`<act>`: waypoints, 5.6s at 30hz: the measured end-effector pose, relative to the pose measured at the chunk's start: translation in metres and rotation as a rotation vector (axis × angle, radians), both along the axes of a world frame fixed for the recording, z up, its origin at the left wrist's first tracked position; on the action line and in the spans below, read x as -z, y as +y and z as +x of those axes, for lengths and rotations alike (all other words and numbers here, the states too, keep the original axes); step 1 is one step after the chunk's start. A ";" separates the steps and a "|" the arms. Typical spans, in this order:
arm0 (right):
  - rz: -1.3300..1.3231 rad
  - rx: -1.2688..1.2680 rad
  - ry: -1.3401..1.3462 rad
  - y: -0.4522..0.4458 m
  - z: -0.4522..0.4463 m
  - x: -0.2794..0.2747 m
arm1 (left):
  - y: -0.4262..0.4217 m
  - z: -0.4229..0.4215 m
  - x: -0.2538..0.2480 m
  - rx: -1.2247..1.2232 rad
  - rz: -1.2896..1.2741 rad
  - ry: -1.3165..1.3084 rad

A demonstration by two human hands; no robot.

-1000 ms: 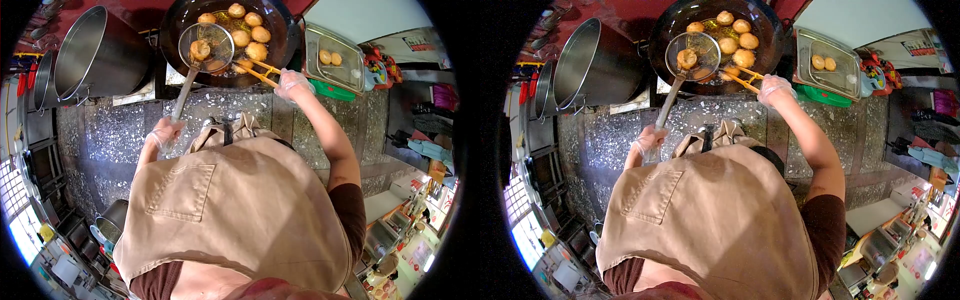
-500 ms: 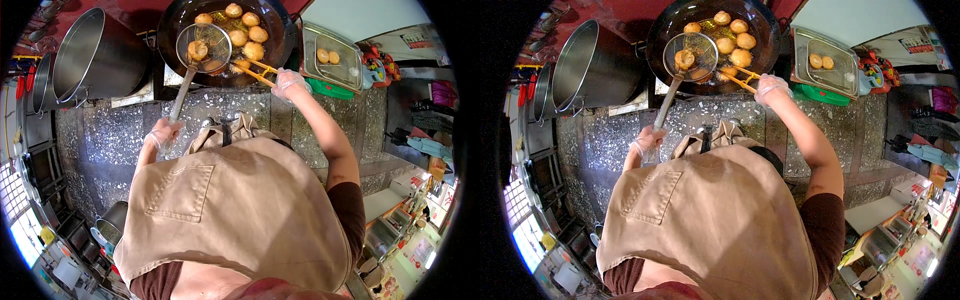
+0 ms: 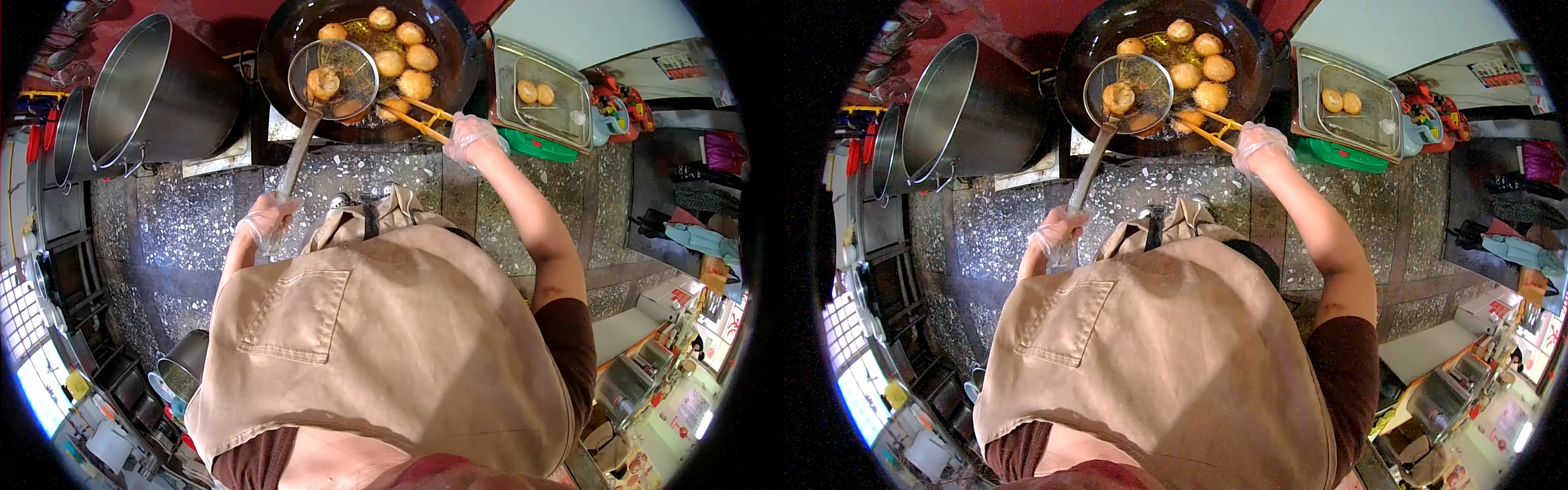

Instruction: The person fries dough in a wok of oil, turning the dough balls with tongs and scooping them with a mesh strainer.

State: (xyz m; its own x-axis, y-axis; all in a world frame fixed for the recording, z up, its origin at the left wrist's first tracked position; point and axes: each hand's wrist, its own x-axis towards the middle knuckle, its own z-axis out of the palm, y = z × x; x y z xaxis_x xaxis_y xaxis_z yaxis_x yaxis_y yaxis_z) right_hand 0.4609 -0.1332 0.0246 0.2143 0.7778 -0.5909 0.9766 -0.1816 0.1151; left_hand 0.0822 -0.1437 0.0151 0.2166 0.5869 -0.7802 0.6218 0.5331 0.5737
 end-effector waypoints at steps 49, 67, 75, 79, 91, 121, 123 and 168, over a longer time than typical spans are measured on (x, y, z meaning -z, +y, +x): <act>0.040 0.169 -0.013 0.006 -0.031 0.017 | 0.066 -0.085 0.145 0.244 0.066 -0.180; 0.062 0.185 -0.004 -0.004 -0.038 -0.011 | 0.065 -0.068 0.106 0.215 0.102 0.034; 0.020 0.126 -0.044 -0.003 -0.037 -0.008 | 0.050 -0.045 0.065 0.112 0.046 -0.032; 0.035 0.112 -0.038 0.002 -0.033 0.004 | 0.053 -0.047 0.085 0.044 0.110 0.072; 0.051 0.126 -0.042 0.010 -0.032 0.023 | 0.065 -0.078 0.132 0.134 0.183 0.222; 0.022 0.240 0.001 -0.004 -0.038 -0.013 | 0.039 -0.032 0.016 0.217 0.044 -0.103; -0.048 0.185 -0.008 0.001 -0.030 -0.001 | 0.042 -0.037 0.029 0.274 0.090 -0.077; -0.014 0.016 0.029 0.007 -0.002 0.003 | 0.040 -0.036 0.017 0.188 -0.002 -0.026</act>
State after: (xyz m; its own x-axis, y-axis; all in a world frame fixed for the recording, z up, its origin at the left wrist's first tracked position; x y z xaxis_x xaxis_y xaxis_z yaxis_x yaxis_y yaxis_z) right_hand 0.4588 -0.1259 0.0215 0.2095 0.7659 -0.6079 0.9765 -0.1962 0.0894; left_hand 0.0467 -0.1041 -0.0018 0.3421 0.5327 -0.7741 0.6958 0.4101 0.5897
